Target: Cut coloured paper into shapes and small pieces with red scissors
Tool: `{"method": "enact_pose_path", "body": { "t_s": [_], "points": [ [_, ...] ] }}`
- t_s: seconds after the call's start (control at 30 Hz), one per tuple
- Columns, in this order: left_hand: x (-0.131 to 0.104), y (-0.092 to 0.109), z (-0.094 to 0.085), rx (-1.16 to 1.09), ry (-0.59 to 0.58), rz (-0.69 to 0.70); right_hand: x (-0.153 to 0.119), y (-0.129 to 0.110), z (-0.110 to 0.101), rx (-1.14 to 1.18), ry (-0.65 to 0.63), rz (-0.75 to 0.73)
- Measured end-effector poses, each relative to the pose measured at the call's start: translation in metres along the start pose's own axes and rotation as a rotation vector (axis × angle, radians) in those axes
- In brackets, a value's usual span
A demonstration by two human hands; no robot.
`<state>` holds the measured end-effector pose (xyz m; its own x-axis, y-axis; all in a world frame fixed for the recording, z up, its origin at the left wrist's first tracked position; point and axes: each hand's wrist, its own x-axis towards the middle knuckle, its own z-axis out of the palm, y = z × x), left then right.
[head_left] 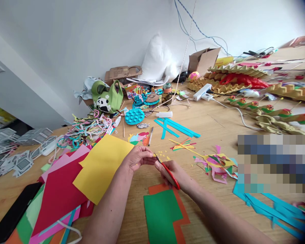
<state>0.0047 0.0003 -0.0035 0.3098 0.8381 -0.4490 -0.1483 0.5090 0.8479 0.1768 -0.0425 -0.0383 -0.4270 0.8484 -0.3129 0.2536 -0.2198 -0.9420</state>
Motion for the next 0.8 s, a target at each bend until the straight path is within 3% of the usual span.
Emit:
{"method": "enact_pose_path", "body": {
  "t_s": [0.8],
  "points": [
    [-0.0005,0.0002,-0.0015,0.016,-0.033,-0.006,-0.0032,-0.0059,-0.0007,-0.069,0.014,0.002]
  ]
}}
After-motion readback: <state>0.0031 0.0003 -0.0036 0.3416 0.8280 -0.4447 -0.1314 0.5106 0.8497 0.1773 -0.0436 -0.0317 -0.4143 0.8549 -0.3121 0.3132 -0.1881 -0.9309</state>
